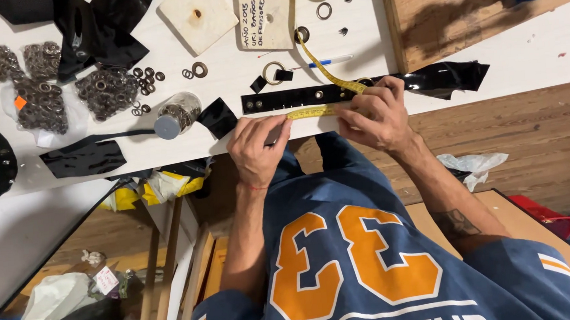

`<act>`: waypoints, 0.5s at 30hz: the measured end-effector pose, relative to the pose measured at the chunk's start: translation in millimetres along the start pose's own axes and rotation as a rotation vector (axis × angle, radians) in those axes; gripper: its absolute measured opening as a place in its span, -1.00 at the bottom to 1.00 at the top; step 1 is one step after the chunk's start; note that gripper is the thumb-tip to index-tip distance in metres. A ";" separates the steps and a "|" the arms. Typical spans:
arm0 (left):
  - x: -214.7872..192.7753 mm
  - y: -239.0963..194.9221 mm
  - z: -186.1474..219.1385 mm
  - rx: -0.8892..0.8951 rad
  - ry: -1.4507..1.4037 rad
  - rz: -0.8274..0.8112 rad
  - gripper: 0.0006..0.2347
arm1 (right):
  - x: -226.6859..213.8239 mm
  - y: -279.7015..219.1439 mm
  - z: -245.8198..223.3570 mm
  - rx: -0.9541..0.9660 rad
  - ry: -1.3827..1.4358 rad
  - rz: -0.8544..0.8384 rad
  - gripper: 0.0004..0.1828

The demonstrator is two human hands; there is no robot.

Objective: The person works on a black strap with metal grommets and an O-ring on a workbench, pressing and seating the grommets by hand, then measures the strap with a yellow measuring tape. They then use a blue hand press on a wooden block to set hardware and reposition the strap on the table.

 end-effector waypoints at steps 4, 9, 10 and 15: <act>16.2 -7.4 4.1 -0.002 -0.095 -0.035 -0.86 | -5.1 8.4 -0.3 0.021 0.093 0.081 -0.68; 18.2 2.3 26.5 -0.073 -0.105 -0.044 -0.87 | -7.6 10.3 -0.2 -0.020 0.027 0.014 -0.65; 20.2 2.5 26.5 -0.059 -0.042 -0.024 -0.86 | -8.6 10.3 0.7 -0.022 0.024 0.016 -0.66; 23.0 2.4 28.0 0.012 0.063 0.018 -0.86 | -13.1 12.9 1.2 -0.025 0.049 0.001 -0.65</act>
Point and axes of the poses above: each hand's wrist, its own y-axis towards the middle knuckle, its own x-axis out of the palm, z = x × y, the point moved 1 cm from there along y, towards the middle knuckle, and after that the axes turned 1 degree about x, right-handed, at the moved point
